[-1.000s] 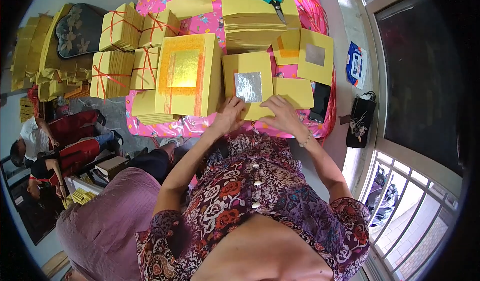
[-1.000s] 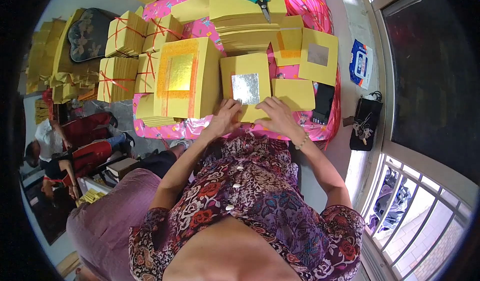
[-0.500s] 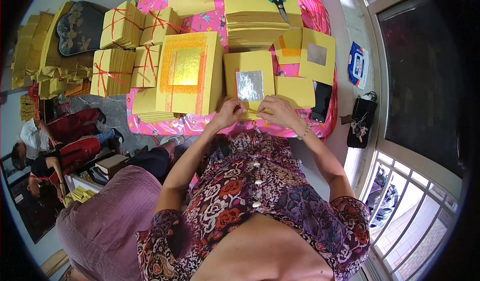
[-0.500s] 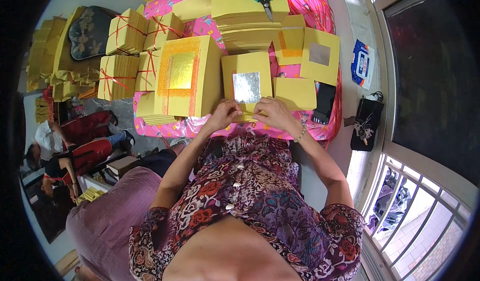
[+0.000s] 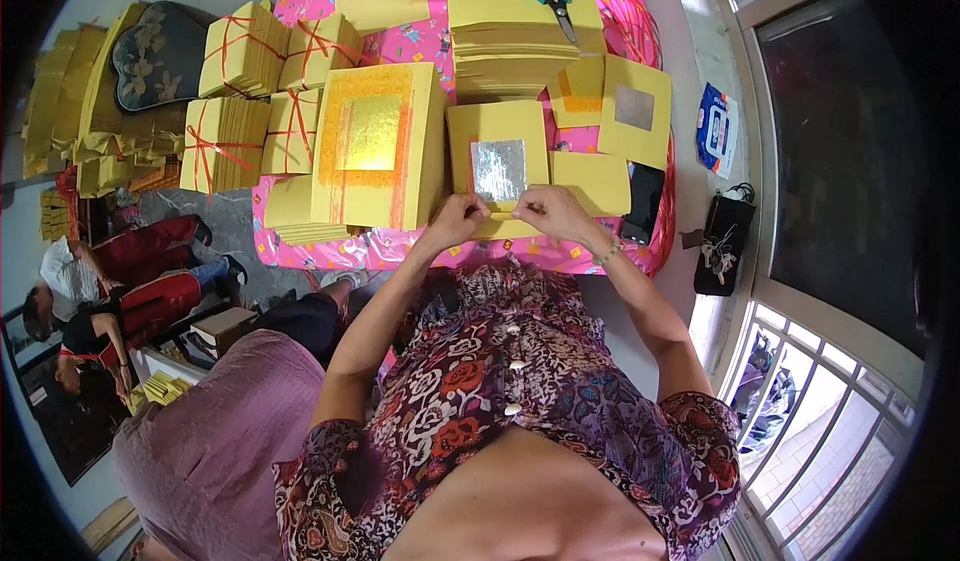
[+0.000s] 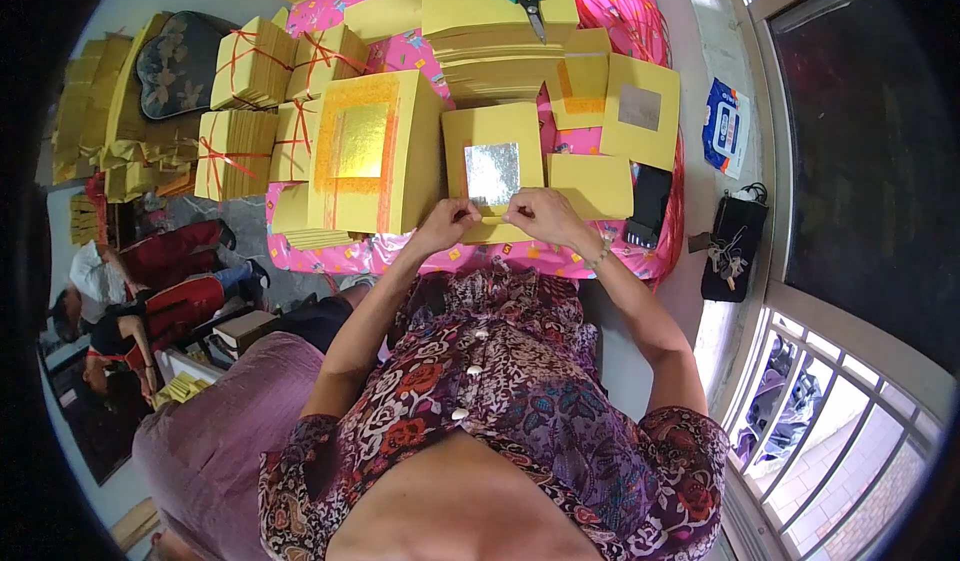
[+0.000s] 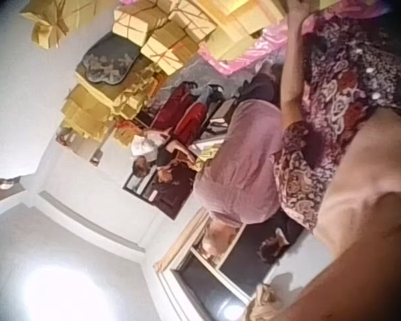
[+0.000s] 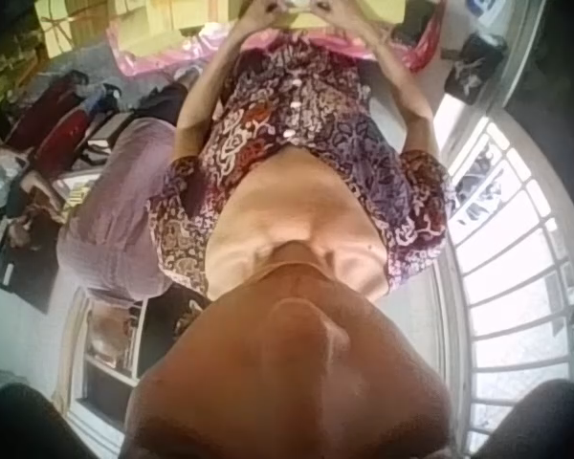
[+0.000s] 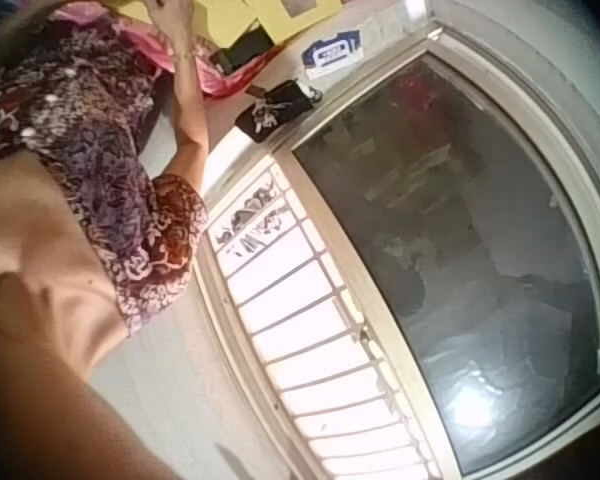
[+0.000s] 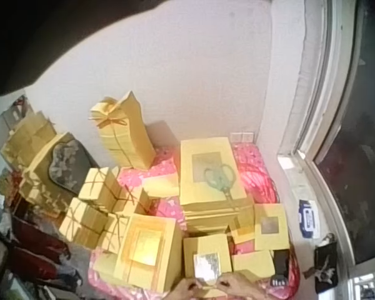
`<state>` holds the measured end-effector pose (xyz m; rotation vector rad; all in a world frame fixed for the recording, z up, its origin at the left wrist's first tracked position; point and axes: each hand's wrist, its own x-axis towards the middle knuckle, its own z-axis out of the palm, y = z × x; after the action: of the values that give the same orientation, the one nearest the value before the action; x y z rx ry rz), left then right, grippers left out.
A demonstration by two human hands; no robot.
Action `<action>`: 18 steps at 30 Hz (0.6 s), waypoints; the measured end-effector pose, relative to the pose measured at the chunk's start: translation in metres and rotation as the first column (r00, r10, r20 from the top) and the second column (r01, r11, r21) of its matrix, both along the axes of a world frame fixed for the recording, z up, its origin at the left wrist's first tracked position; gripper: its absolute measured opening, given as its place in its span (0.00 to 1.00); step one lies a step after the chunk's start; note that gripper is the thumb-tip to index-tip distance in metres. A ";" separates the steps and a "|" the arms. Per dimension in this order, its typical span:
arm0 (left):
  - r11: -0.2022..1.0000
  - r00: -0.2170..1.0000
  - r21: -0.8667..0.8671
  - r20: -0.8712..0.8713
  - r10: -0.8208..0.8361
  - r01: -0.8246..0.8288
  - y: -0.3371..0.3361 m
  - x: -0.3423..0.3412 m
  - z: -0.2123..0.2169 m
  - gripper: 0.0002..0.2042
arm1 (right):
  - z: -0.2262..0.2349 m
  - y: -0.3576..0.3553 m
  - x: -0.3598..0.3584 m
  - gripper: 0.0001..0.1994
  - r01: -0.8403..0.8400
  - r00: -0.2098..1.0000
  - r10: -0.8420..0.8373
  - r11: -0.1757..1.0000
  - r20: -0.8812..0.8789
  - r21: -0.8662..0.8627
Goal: Applying silver foil inserts into windows on yellow paper envelopes or boxes.
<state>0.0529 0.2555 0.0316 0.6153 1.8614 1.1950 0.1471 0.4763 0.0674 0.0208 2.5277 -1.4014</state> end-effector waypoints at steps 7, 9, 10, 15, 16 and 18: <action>1.000 1.000 0.008 -0.006 0.001 -0.001 -0.002 -0.003 -0.009 0.03 | -0.003 -0.001 -0.003 0.11 0.013 1.000 -0.013 1.000 -0.004 -0.016; 1.000 1.000 -0.008 -0.010 -0.007 0.007 -0.001 -0.003 -0.006 0.03 | -0.002 -0.001 -0.003 0.11 0.020 1.000 -0.020 1.000 -0.006 -0.021; 0.999 1.000 -0.044 0.022 0.016 -0.015 -0.001 -0.003 -0.004 0.04 | 0.000 -0.001 -0.004 0.12 0.012 1.000 -0.012 1.000 0.028 -0.016; 0.993 0.993 -0.118 -0.118 0.014 -0.028 0.007 0.006 0.040 0.08 | 0.001 0.000 -0.008 0.12 0.000 0.992 0.013 0.995 -0.124 0.104; 0.997 0.870 -0.013 -0.489 0.062 -0.078 0.011 0.014 0.052 0.13 | 0.007 0.001 -0.012 0.12 0.036 0.988 -0.019 0.993 -0.151 0.113; 0.991 0.609 0.106 -0.781 0.135 -0.084 0.014 0.025 0.067 0.18 | 0.010 0.004 -0.022 0.13 0.074 0.982 -0.050 0.990 -0.184 0.124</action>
<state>0.0776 0.2694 0.0985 1.2304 2.6365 1.1418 0.1247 0.4807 0.0773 -0.0039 2.7870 -1.3121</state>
